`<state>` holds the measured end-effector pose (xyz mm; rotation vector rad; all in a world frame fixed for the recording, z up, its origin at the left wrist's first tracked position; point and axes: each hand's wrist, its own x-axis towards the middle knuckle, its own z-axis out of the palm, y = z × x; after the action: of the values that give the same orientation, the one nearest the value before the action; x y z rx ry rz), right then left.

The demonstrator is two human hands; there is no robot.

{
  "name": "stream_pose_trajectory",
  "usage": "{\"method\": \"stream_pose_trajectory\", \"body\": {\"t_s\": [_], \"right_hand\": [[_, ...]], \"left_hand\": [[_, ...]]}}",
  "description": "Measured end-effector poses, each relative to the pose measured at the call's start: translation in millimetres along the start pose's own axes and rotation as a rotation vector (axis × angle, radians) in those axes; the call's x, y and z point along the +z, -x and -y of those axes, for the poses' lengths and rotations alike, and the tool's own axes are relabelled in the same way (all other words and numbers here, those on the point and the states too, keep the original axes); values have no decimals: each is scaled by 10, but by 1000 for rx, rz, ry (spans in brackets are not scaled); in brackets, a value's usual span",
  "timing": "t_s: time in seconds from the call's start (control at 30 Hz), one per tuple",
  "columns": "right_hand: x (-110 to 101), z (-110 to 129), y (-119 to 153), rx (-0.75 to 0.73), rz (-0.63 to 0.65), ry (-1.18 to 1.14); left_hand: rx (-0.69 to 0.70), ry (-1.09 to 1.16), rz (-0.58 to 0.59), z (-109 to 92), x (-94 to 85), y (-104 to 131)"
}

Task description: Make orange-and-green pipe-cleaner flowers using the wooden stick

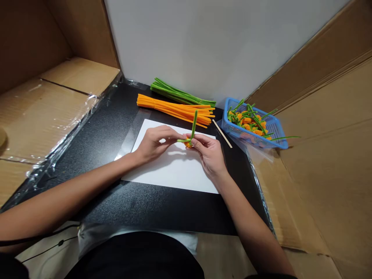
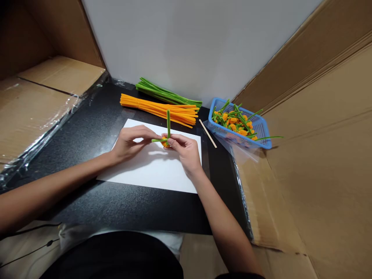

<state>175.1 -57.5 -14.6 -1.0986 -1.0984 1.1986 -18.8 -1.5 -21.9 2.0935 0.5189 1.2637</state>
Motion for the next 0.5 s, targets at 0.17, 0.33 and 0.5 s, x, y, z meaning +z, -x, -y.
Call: {"method": "stream_pose_trajectory", "body": {"t_s": [0.17, 0.33, 0.5], "right_hand": [[30, 9, 21, 4, 64, 19], [72, 29, 46, -63, 49, 99], [82, 54, 87, -179, 92, 216]], "left_hand": [[304, -205, 127, 69, -69, -26], [332, -362, 232, 21, -101, -35], [227, -321, 271, 35, -133, -34]]}}
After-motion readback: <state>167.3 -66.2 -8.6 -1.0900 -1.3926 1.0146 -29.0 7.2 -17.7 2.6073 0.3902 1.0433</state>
